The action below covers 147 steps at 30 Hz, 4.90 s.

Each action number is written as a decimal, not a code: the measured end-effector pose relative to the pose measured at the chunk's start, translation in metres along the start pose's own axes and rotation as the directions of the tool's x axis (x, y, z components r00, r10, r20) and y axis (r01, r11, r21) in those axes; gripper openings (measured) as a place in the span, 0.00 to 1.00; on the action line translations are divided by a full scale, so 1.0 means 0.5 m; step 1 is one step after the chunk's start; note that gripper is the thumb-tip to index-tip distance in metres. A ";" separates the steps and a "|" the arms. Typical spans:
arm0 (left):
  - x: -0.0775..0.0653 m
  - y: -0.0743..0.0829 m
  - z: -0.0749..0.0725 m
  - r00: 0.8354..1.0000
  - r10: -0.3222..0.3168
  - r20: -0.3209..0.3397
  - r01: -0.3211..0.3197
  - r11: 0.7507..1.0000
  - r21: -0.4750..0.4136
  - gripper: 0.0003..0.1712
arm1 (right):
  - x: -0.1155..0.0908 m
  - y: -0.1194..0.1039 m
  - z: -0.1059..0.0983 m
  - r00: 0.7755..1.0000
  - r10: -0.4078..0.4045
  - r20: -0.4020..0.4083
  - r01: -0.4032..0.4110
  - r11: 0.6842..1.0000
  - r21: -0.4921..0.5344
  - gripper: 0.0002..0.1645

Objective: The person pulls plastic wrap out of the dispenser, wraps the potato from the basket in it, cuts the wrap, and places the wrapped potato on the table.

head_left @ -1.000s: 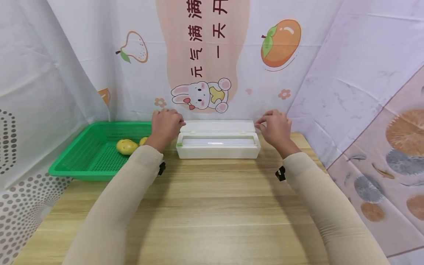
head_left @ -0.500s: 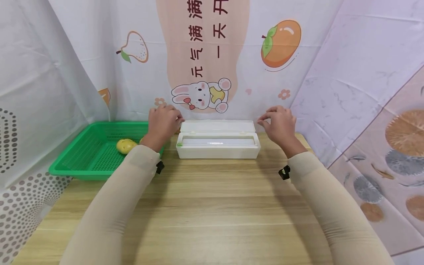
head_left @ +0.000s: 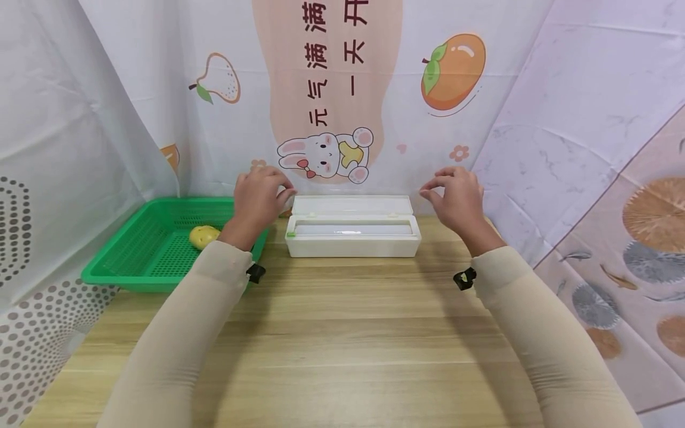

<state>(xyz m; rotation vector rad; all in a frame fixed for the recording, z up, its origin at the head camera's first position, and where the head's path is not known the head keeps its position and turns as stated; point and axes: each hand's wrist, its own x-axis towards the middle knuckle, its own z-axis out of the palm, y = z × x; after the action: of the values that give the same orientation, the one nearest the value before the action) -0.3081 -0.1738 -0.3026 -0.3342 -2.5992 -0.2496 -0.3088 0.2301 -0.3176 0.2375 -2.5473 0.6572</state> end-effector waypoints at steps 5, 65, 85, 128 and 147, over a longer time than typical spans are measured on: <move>-0.005 0.004 -0.009 1.000 -0.022 -0.014 0.022 0.998 -0.063 0.12 | -0.001 -0.004 -0.013 1.000 0.007 0.002 -0.007 1.000 0.020 0.11; -0.057 0.044 -0.158 0.928 0.090 -0.361 -0.169 0.966 -0.194 0.15 | -0.041 -0.062 -0.151 0.952 -0.107 -0.286 0.181 0.953 0.243 0.08; -0.085 0.065 -0.198 0.884 0.139 -0.446 -0.239 0.955 -0.177 0.14 | -0.060 -0.077 -0.183 0.929 -0.089 -0.359 0.189 0.948 0.254 0.08; -0.149 0.098 -0.280 0.780 0.212 -0.589 -0.383 0.906 -0.181 0.14 | -0.127 -0.181 -0.282 0.857 -0.186 -0.481 0.326 0.918 0.225 0.05; -0.246 0.119 -0.284 0.725 0.269 -0.634 -0.498 0.841 -0.213 0.27 | -0.229 -0.156 -0.285 0.843 -0.286 -0.456 0.432 0.864 0.259 0.18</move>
<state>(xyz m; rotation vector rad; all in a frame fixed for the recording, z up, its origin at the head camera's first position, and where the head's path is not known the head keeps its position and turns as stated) -0.1223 -0.1741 -0.2362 -0.7983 -1.7982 -0.5935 -0.1280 0.2374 -0.2351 0.6283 -1.9008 0.9008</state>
